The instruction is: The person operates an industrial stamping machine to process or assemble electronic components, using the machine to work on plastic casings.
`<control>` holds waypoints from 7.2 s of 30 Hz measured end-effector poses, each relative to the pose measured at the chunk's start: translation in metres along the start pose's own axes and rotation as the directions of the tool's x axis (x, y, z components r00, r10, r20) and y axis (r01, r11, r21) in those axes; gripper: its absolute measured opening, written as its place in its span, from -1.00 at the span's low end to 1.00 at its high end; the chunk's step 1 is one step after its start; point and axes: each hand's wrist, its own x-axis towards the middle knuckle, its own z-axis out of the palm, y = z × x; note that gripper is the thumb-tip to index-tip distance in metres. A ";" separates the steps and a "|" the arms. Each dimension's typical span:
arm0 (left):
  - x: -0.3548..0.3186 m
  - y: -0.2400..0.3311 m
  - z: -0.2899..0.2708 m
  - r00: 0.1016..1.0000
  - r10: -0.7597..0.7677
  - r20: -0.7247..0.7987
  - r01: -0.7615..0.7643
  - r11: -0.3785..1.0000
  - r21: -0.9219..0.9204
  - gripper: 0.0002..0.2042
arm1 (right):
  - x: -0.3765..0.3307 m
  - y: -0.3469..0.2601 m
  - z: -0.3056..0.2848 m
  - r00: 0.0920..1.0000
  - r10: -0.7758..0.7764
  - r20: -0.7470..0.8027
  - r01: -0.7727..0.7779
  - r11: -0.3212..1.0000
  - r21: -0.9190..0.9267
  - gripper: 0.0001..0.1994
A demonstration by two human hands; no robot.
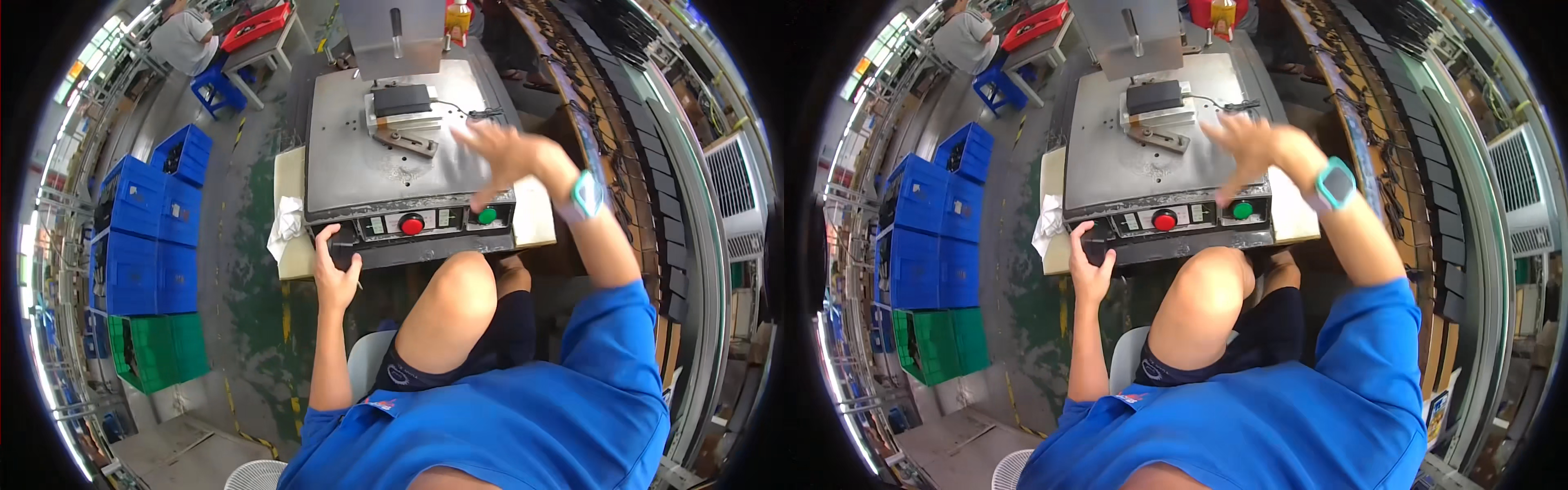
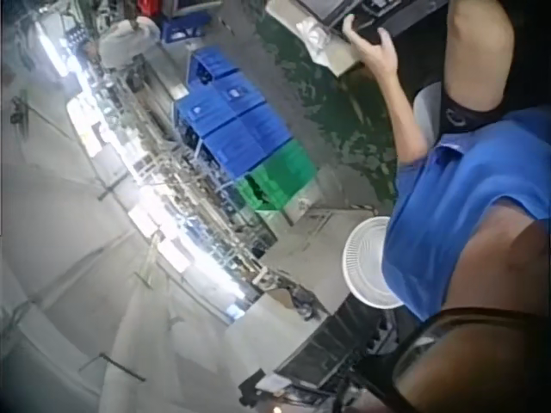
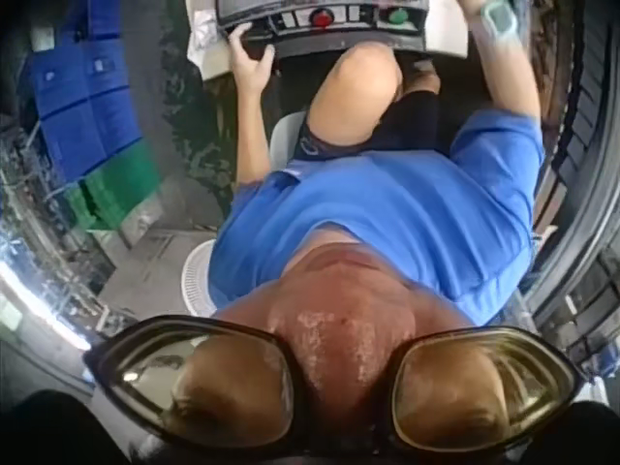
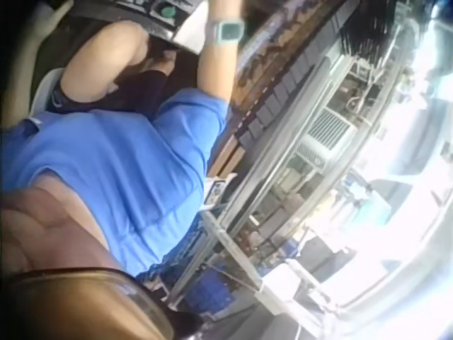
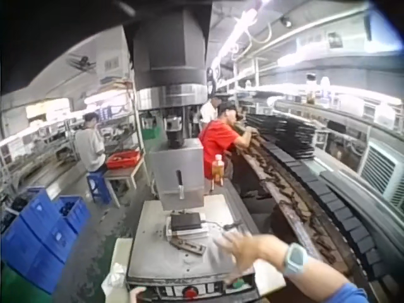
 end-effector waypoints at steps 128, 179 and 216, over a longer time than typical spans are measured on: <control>0.258 0.013 0.059 0.932 0.170 0.320 0.061 0.798 -0.600 -0.26 | -0.087 0.053 0.029 0.822 0.456 -0.341 0.206 0.321 0.925 -0.47; -0.072 0.064 0.013 0.853 0.006 0.522 0.213 0.908 -0.360 -0.79 | -0.685 0.194 0.245 -0.300 0.864 -0.404 -0.924 -0.157 0.349 -0.47; 0.265 -0.001 0.076 0.917 0.315 0.246 -0.177 0.872 -0.456 -0.27 | -0.192 0.017 -0.039 0.587 0.533 -0.609 0.242 0.602 0.761 -0.45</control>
